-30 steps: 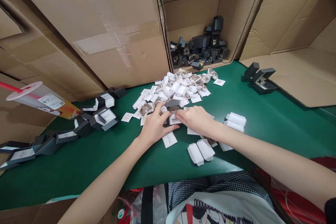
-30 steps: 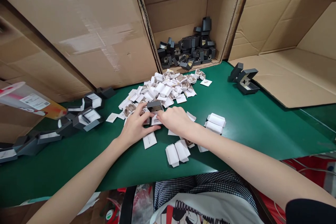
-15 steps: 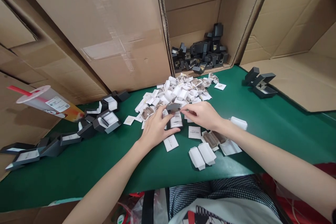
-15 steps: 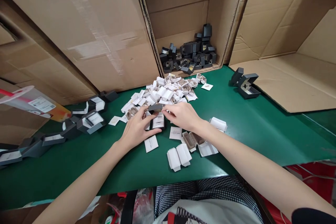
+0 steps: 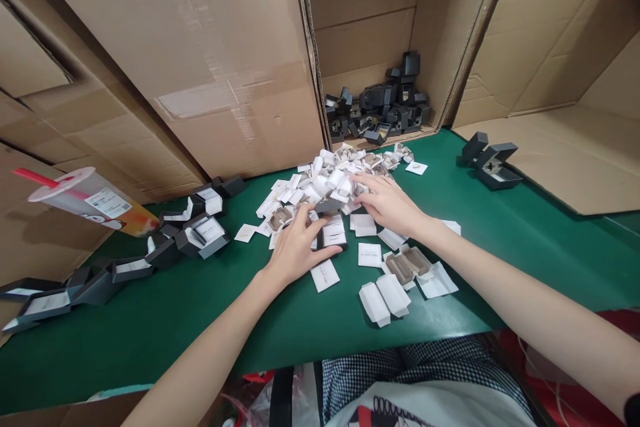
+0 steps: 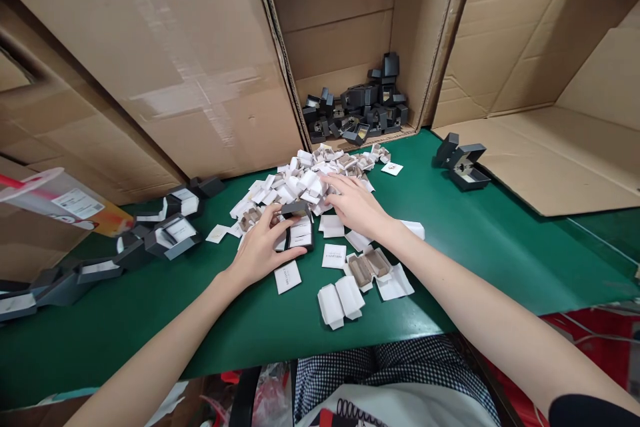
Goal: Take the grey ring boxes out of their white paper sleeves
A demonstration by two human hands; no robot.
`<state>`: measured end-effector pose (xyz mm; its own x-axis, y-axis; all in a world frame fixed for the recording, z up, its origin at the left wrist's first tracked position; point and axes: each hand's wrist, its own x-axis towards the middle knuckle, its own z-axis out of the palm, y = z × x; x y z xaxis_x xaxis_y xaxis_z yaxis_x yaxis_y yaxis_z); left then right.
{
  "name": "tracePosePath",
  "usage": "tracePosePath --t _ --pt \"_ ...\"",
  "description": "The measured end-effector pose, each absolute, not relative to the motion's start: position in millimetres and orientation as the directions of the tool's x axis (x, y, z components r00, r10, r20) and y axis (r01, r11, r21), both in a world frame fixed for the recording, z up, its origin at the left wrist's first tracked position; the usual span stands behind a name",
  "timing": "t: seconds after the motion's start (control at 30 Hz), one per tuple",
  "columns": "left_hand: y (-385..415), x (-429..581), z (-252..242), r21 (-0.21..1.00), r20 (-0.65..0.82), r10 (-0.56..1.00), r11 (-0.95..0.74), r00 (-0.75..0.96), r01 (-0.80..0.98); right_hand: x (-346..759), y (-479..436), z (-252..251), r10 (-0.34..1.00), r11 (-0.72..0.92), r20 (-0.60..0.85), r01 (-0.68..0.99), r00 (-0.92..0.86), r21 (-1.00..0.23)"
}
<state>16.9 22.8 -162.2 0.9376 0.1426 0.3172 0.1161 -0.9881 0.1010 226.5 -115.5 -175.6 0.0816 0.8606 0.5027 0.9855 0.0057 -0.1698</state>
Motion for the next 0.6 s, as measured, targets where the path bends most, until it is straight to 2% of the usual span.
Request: tracePosePath --t 0.13,0.3,0.37,0.5,0.6 --pt "23.8 16.5 -161.1 0.15 0.322 0.164 -0.981 0.933 0.12 225.8 -118.7 -167.7 0.868 -0.076 0.469 0.977 0.163 -0.198" --pt "24.6 15.8 -160.6 0.183 0.309 0.186 -0.974 0.933 0.134 223.8 -123.1 -161.7 0.968 -0.032 0.23 0.962 0.097 -0.271" --pt "24.7 15.8 -160.7 0.186 0.311 0.189 -0.973 0.931 0.136 222.6 -125.1 -160.1 0.977 -0.043 0.188 0.957 0.1 -0.286" --pt "24.9 16.2 -161.2 0.194 0.305 0.188 -0.972 0.934 0.132 220.0 -129.1 -155.7 0.938 -0.07 0.312 0.965 0.151 -0.254" --pt "24.4 16.7 -161.8 0.202 0.304 0.185 -0.971 0.934 0.127 212.7 -130.3 -153.0 0.883 -0.001 0.456 0.972 0.111 -0.234"
